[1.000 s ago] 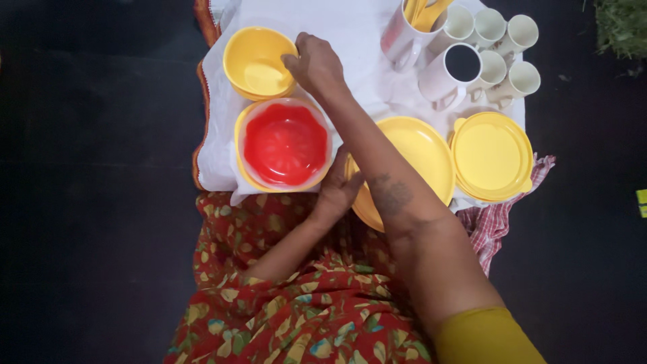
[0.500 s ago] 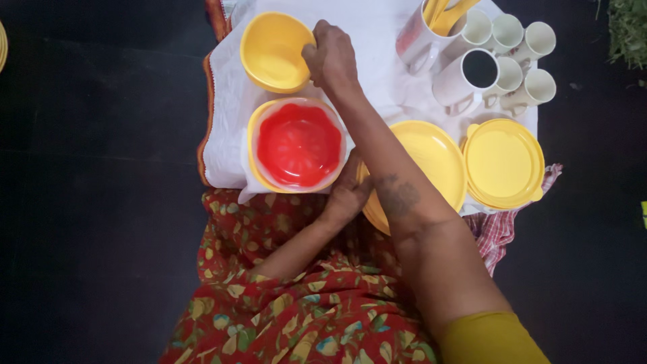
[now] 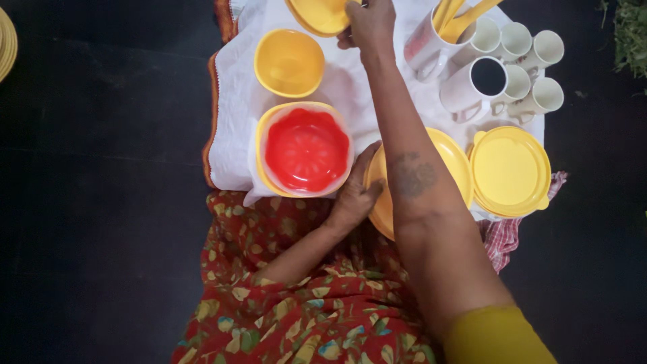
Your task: The person arranges yellow plastic plates, bowls, and white mugs on a white cloth laid on the floor. They stack and align the items by hand, moving them into neat piles and rows.
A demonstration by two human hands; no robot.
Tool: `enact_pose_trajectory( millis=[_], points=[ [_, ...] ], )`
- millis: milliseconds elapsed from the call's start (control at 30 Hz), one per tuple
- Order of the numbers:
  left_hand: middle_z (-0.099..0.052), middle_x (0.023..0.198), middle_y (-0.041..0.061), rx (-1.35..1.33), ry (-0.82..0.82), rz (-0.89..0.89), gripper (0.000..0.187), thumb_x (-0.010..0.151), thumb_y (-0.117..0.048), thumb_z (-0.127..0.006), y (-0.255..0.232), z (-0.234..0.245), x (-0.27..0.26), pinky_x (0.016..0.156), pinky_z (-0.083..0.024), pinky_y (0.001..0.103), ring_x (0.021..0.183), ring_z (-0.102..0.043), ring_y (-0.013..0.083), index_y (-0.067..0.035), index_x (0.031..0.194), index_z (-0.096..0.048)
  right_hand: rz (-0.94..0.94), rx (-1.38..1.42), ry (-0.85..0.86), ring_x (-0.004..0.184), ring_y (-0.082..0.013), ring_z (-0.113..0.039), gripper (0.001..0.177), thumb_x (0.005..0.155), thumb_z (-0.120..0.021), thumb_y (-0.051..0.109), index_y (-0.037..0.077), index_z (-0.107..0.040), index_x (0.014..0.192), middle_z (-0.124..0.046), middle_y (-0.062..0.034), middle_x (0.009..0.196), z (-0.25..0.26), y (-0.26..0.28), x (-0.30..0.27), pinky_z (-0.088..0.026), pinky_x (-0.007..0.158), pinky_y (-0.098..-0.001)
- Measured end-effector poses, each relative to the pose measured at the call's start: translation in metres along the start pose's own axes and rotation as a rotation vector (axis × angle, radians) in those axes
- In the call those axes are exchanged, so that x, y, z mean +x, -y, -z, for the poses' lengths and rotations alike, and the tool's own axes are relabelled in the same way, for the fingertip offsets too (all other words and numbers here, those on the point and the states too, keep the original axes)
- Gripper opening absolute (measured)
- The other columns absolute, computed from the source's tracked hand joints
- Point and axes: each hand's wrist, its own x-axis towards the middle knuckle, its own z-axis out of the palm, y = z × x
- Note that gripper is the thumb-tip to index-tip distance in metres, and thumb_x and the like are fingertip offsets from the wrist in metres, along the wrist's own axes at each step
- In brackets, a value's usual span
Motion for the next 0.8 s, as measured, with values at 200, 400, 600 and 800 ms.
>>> enact_pose_trajectory(
  millis=[200, 400, 600, 800],
  points=[
    [-0.048, 0.149, 0.017, -0.056, 0.018, -0.023, 0.073, 0.089, 0.004, -0.059, -0.001, 0.001, 0.001, 0.122, -0.035, 0.04, 0.144, -0.044, 0.029, -0.006, 0.157, -0.036, 0.044, -0.101, -0.021, 0.043, -0.0157, -0.067, 0.014, 0.089, -0.061, 0.004, -0.007, -0.068, 0.094, -0.073, -0.0119, 0.068, -0.01, -0.021, 0.017, -0.051, 0.036, -0.0298],
    [-0.047, 0.15, 0.017, -0.016, 0.001, -0.023, 0.071, 0.091, 0.002, -0.061, 0.002, 0.001, 0.002, 0.121, -0.035, 0.041, 0.144, -0.044, 0.0295, -0.007, 0.157, -0.035, -0.008, -0.091, 0.029, 0.045, -0.0155, -0.065, 0.019, 0.085, -0.066, 0.007, -0.005, -0.073, 0.098, -0.073, -0.0114, 0.068, -0.016, -0.042, 0.034, -0.051, 0.038, -0.0306],
    [-0.049, 0.15, 0.017, -0.075, 0.007, -0.019, 0.071, 0.089, 0.004, -0.058, -0.009, 0.0, 0.003, 0.122, -0.036, 0.04, 0.145, -0.045, 0.0289, -0.006, 0.156, -0.038, 0.396, -0.514, -0.185, 0.057, -0.0205, -0.067, 0.031, 0.091, -0.077, 0.031, 0.001, -0.074, 0.091, -0.075, -0.0097, 0.076, -0.003, -0.054, 0.03, -0.053, 0.05, -0.0346],
    [-0.052, 0.149, 0.018, 0.01, -0.011, -0.01, 0.07, 0.089, 0.002, -0.061, -0.003, 0.0, 0.002, 0.119, -0.038, 0.038, 0.143, -0.048, 0.0292, -0.005, 0.154, -0.039, 0.086, -0.722, 0.138, 0.053, -0.0185, -0.065, 0.043, 0.093, -0.073, 0.043, 0.0, -0.077, 0.087, -0.072, -0.0114, 0.068, -0.013, -0.016, -0.025, -0.052, 0.052, -0.0338]
  ],
)
